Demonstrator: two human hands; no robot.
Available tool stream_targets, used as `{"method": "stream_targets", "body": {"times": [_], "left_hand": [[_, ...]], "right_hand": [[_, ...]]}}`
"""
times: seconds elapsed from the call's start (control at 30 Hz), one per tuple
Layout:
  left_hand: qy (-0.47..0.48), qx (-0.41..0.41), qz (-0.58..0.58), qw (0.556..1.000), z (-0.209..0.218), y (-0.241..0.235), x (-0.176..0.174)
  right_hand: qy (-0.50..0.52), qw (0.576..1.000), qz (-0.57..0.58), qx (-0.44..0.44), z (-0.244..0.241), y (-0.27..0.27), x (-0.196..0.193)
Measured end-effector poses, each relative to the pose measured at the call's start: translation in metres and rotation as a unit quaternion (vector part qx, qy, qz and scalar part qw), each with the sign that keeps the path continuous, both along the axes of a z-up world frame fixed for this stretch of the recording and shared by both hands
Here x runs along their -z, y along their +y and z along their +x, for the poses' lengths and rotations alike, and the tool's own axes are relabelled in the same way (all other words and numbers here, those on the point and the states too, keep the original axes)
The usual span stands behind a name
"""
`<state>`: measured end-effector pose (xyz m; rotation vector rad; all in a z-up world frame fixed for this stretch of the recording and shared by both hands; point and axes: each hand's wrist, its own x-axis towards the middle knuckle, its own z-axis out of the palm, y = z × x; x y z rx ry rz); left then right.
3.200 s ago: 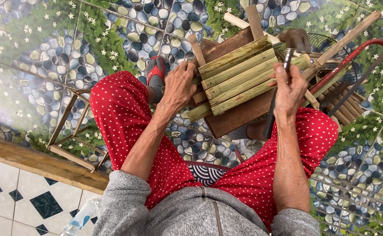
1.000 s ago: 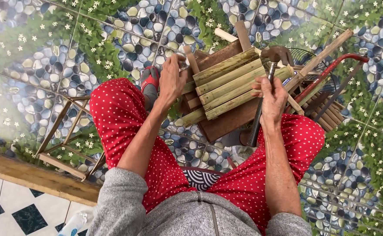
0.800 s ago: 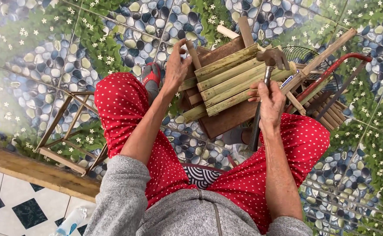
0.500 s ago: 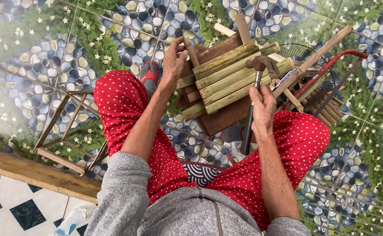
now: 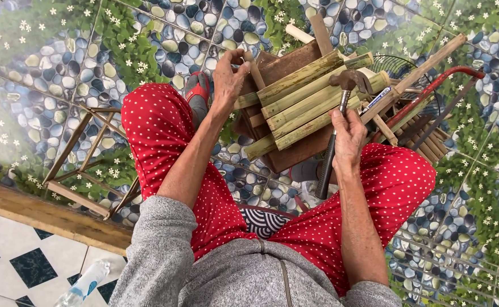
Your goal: The person sits cross-legged and uses a hammer to drive nails into bamboo pieces arranged on a wooden board. They briefly reach for a plastic bag of nails before continuing to hammer the bamboo assembly.
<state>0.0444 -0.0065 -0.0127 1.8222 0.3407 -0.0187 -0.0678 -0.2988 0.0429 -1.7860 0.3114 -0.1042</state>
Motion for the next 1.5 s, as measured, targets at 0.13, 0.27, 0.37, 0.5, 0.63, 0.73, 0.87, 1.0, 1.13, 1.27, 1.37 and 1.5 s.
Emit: {"method": "stream_targets", "body": {"times": [0.13, 0.27, 0.37, 0.5, 0.63, 0.73, 0.87, 1.0, 1.13, 1.27, 1.37, 1.5], "left_hand": [[-0.014, 0.009, 0.014, 1.0, 0.001, 0.0, 0.003], [-0.017, 0.044, 0.092, 0.995, 0.0, -0.002, 0.013], [-0.047, 0.064, 0.144, 0.986, 0.001, -0.004, 0.03], [-0.058, 0.061, 0.156, 0.984, 0.001, -0.011, 0.032], [-0.122, 0.048, 0.258, 0.957, 0.004, -0.017, 0.025], [-0.14, 0.046, 0.289, 0.946, -0.007, -0.021, 0.003], [-0.187, 0.08, 0.184, 0.962, 0.003, -0.016, -0.013], [-0.181, 0.109, 0.258, 0.943, 0.0, -0.012, -0.011], [-0.14, 0.111, 0.251, 0.951, 0.001, -0.011, -0.004], [-0.122, 0.126, 0.229, 0.957, 0.005, -0.01, -0.001], [-0.118, 0.127, 0.213, 0.961, 0.004, -0.007, 0.006], [-0.114, 0.139, 0.2, 0.963, 0.001, -0.009, 0.01]], "right_hand": [[0.008, 0.998, -0.062, -0.016, -0.001, 0.001, -0.002], [-0.003, 0.982, -0.189, -0.022, -0.003, -0.001, 0.004], [-0.048, 0.973, -0.224, -0.044, -0.004, 0.012, -0.014], [-0.009, 0.994, -0.059, -0.096, -0.008, 0.037, -0.048], [-0.013, 0.984, -0.125, -0.126, -0.009, 0.042, -0.032], [0.057, 0.986, -0.074, -0.135, -0.013, 0.057, -0.054], [0.063, 0.984, -0.101, -0.13, -0.008, 0.062, -0.058], [0.062, 0.996, -0.015, -0.068, -0.006, 0.053, -0.042], [0.051, 0.998, 0.004, -0.021, -0.004, 0.037, -0.033], [-0.036, 0.99, -0.129, 0.043, 0.003, 0.013, -0.014], [-0.036, 0.989, -0.123, 0.073, 0.005, 0.005, -0.007], [-0.037, 0.994, -0.076, 0.074, 0.007, 0.012, -0.012]]}}
